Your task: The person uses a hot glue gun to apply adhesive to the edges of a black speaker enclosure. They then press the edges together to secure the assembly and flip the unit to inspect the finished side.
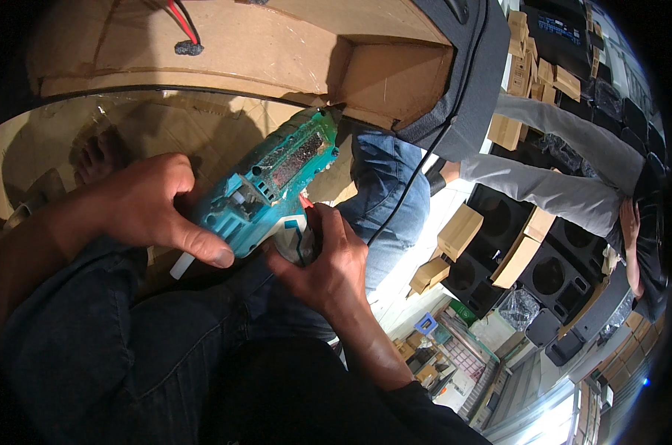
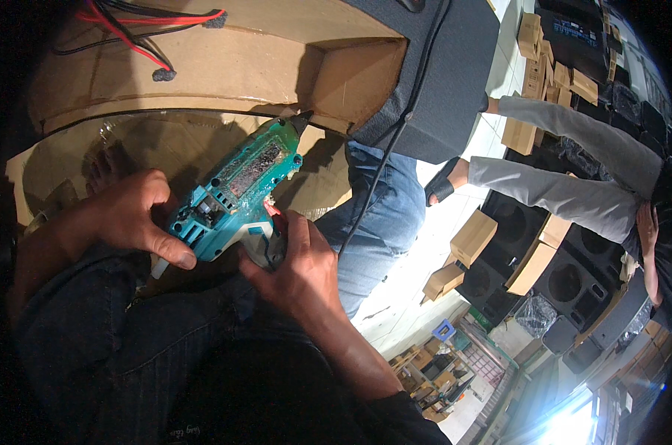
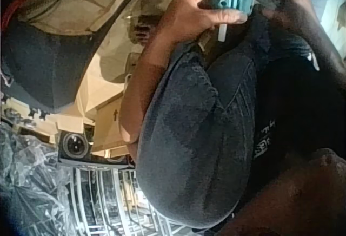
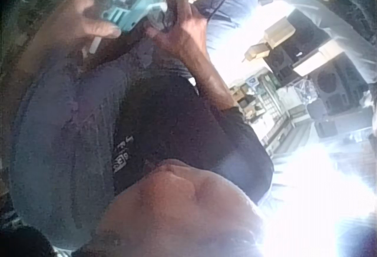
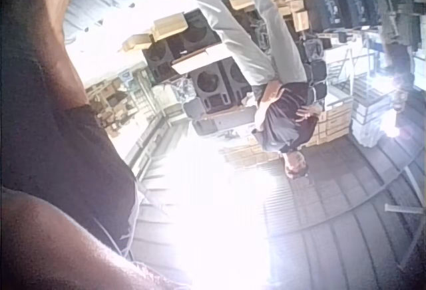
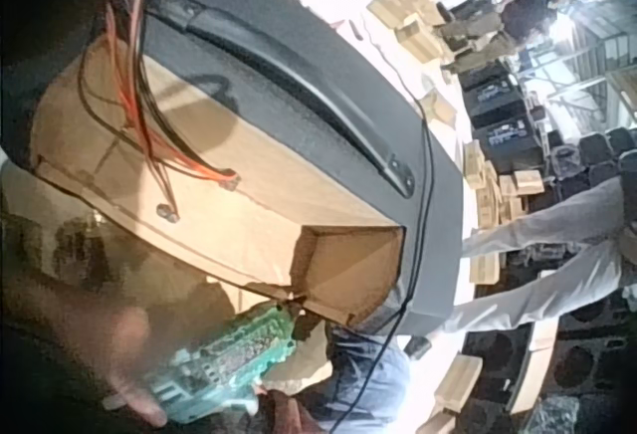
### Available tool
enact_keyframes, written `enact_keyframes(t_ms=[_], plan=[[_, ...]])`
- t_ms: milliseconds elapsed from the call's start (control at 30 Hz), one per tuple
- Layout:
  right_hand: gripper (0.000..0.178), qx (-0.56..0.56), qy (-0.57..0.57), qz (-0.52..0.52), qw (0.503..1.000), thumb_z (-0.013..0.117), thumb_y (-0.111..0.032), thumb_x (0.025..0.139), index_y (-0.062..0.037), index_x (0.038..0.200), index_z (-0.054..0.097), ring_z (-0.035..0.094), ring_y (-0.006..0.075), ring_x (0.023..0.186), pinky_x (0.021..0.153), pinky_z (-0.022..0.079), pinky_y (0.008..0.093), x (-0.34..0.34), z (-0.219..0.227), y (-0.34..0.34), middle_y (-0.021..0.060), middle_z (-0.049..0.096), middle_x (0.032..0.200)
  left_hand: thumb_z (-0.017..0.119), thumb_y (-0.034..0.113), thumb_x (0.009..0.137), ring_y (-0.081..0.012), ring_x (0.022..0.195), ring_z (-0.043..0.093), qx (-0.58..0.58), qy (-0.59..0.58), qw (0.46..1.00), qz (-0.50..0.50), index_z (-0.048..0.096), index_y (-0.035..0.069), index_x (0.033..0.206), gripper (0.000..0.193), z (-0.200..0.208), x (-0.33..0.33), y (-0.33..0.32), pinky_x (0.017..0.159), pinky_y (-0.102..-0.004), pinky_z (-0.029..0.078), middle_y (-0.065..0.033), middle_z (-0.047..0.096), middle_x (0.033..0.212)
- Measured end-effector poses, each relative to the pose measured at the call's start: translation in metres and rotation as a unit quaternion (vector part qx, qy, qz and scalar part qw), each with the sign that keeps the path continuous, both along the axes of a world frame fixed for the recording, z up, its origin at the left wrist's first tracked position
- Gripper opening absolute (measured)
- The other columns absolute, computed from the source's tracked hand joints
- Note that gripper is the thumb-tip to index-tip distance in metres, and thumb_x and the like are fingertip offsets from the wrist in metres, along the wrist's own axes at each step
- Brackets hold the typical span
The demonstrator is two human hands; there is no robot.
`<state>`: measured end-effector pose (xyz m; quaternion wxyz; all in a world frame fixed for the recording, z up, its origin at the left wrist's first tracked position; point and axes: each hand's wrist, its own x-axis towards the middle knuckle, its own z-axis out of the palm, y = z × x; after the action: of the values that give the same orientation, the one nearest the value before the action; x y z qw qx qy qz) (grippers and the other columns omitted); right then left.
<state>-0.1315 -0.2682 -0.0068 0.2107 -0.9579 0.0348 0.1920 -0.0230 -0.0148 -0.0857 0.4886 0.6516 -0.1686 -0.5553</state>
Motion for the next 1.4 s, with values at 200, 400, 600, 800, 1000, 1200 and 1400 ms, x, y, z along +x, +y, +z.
enact_keyframes(t_ms=[200, 400, 600, 800, 1000, 1200, 1400], plan=[[0.069, -0.009, -0.013, -0.001, 1.000, 0.092, -0.028, 0.071, 0.0044, 0.121, 0.058, 0.077, 0.0329, 0.084, 0.073, 0.063, 0.0404, -0.005, -0.001, -0.001, 0.0231, 0.072, 0.096, 0.093, 0.056, 0.066, -0.0189, 0.052, 0.060, -0.004, 0.021, 0.999, -0.047, 0.070, -0.002, 0.068, 0.062, 0.005, 0.007, -0.002, 0.053, -0.0353, 0.045, -0.0091, 0.061, 0.057], [0.069, -0.011, -0.013, -0.007, 1.000, 0.092, -0.031, 0.072, 0.0033, 0.121, 0.058, 0.077, 0.0308, 0.082, 0.070, 0.063, 0.0397, -0.008, 0.001, -0.003, 0.0221, 0.071, 0.097, 0.093, 0.056, 0.066, -0.0189, 0.052, 0.060, -0.006, -0.003, 0.998, -0.059, 0.069, -0.002, 0.067, 0.063, 0.003, 0.006, -0.003, 0.053, -0.0347, 0.045, -0.0099, 0.061, 0.056], [0.070, -0.018, -0.019, -0.002, 1.000, 0.092, -0.032, 0.072, 0.0030, 0.121, 0.057, 0.076, 0.0312, 0.081, 0.070, 0.063, 0.0401, -0.009, 0.003, -0.003, 0.0220, 0.071, 0.097, 0.093, 0.055, 0.068, -0.0180, 0.053, 0.061, -0.020, 0.010, 0.997, -0.074, 0.072, -0.002, 0.069, 0.060, 0.004, 0.007, -0.003, 0.054, -0.0336, 0.046, -0.0091, 0.064, 0.058], [0.069, -0.019, -0.036, -0.006, 0.999, 0.092, -0.030, 0.071, 0.0022, 0.121, 0.058, 0.076, 0.0307, 0.082, 0.071, 0.063, 0.0406, -0.011, 0.004, -0.003, 0.0203, 0.071, 0.096, 0.094, 0.053, 0.067, -0.0170, 0.055, 0.064, -0.031, 0.040, 0.996, -0.078, 0.074, -0.001, 0.071, 0.057, 0.010, 0.010, -0.006, 0.056, -0.0322, 0.048, -0.0083, 0.067, 0.061], [0.069, -0.023, -0.049, -0.003, 0.999, 0.092, -0.027, 0.070, 0.0030, 0.122, 0.058, 0.076, 0.0307, 0.082, 0.071, 0.063, 0.0404, -0.013, 0.003, -0.004, 0.0212, 0.071, 0.097, 0.095, 0.053, 0.066, -0.0164, 0.054, 0.063, -0.028, 0.038, 0.996, -0.074, 0.073, -0.001, 0.070, 0.059, 0.013, 0.011, -0.007, 0.055, -0.0319, 0.048, -0.0083, 0.067, 0.060], [0.073, -0.010, -0.036, -0.007, 0.999, 0.091, -0.025, 0.069, 0.0053, 0.125, 0.055, 0.070, 0.0371, 0.090, 0.077, 0.061, 0.0462, -0.014, 0.007, -0.004, 0.0199, 0.067, 0.100, 0.095, 0.055, 0.065, -0.0165, 0.052, 0.062, -0.037, 0.033, 0.996, -0.075, 0.071, -0.001, 0.066, 0.061, 0.013, 0.011, -0.008, 0.053, -0.0324, 0.046, -0.0083, 0.065, 0.057], [0.074, -0.015, -0.045, -0.005, 0.999, 0.092, -0.025, 0.069, 0.0065, 0.125, 0.056, 0.070, 0.0371, 0.089, 0.076, 0.060, 0.0464, -0.016, 0.006, -0.005, 0.0205, 0.066, 0.099, 0.094, 0.058, 0.063, -0.0169, 0.052, 0.059, -0.033, 0.015, 0.996, -0.083, 0.071, -0.002, 0.067, 0.064, 0.014, 0.012, -0.008, 0.052, -0.0334, 0.044, -0.0088, 0.063, 0.057]])
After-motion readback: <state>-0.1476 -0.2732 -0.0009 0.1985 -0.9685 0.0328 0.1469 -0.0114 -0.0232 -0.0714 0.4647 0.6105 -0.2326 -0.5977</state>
